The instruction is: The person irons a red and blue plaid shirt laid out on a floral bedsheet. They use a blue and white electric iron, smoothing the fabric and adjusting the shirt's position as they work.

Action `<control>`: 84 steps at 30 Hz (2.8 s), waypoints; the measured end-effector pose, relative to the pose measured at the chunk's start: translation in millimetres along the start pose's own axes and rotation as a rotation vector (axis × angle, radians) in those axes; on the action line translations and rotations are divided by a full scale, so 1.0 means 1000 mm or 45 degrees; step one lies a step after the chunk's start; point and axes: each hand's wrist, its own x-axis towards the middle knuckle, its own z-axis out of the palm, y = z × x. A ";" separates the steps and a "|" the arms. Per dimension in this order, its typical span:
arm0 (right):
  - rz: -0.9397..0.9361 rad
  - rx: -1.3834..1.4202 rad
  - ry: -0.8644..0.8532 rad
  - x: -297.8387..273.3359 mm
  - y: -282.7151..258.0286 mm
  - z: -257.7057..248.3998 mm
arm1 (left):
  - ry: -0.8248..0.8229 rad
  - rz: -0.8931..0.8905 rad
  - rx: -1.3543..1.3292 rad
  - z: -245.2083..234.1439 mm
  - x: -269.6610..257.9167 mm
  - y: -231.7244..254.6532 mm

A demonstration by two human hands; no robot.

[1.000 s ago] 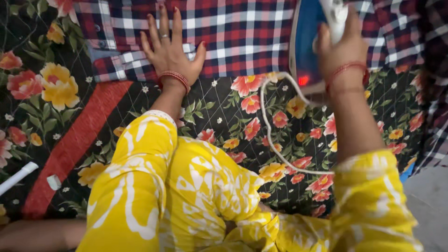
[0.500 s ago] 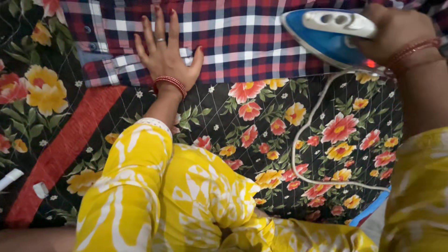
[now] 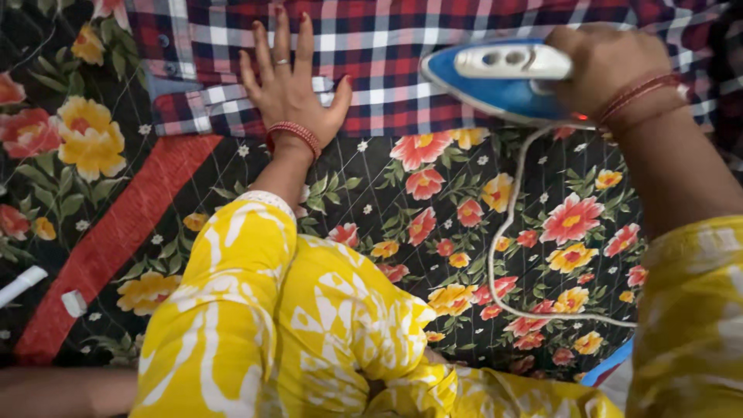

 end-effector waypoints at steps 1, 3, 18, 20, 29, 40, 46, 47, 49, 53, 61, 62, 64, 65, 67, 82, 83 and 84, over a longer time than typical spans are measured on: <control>0.036 0.022 0.009 -0.001 -0.001 0.003 | 0.025 0.023 -0.006 0.001 -0.003 0.000; 0.117 0.053 0.032 0.001 -0.001 0.010 | 0.013 0.026 -0.008 0.002 -0.005 0.000; 0.207 0.154 0.187 0.031 -0.001 0.006 | 0.006 0.010 -0.045 -0.004 0.002 0.000; 0.208 0.129 -0.152 0.029 -0.004 -0.004 | 0.020 0.021 -0.043 -0.002 -0.003 0.000; 0.028 0.175 -0.396 -0.011 -0.032 -0.005 | -0.059 -0.030 -0.033 -0.005 0.002 0.005; 0.395 0.072 0.205 0.005 0.000 0.034 | -0.038 -0.006 -0.033 -0.001 0.003 0.003; 0.404 0.084 0.087 0.012 0.019 0.027 | -0.011 0.002 -0.029 -0.001 0.000 0.002; 0.381 0.142 0.022 0.011 0.015 0.018 | -0.021 -0.002 -0.033 -0.001 0.001 0.002; 0.361 0.240 -0.194 0.010 0.002 -0.001 | -0.040 -0.009 -0.042 -0.002 0.002 0.002; 0.354 0.377 -0.507 -0.003 -0.053 -0.020 | -0.040 -0.015 -0.060 -0.006 0.003 0.004; 0.617 0.285 0.122 -0.017 -0.028 0.023 | -0.038 -0.005 -0.081 -0.003 -0.001 0.002; 0.629 0.237 0.170 -0.016 -0.017 0.032 | -0.045 -0.008 -0.068 -0.003 -0.005 0.001; 0.649 0.146 0.288 -0.010 0.011 0.042 | -0.018 -0.006 -0.048 -0.002 0.001 0.003; 0.650 0.111 0.343 -0.006 0.023 0.045 | -0.011 0.001 -0.041 -0.002 0.004 0.003; 0.742 0.105 0.393 0.006 0.037 0.050 | -0.003 0.015 -0.024 -0.002 0.004 0.003; 1.049 0.448 0.014 -0.061 -0.024 0.016 | 0.005 0.013 -0.007 -0.008 0.003 0.009; 1.064 0.452 0.073 -0.052 -0.021 0.021 | 0.024 0.022 0.004 -0.006 0.002 0.008; 1.078 0.455 0.132 -0.040 -0.017 0.025 | 0.043 0.032 0.015 -0.005 0.001 0.008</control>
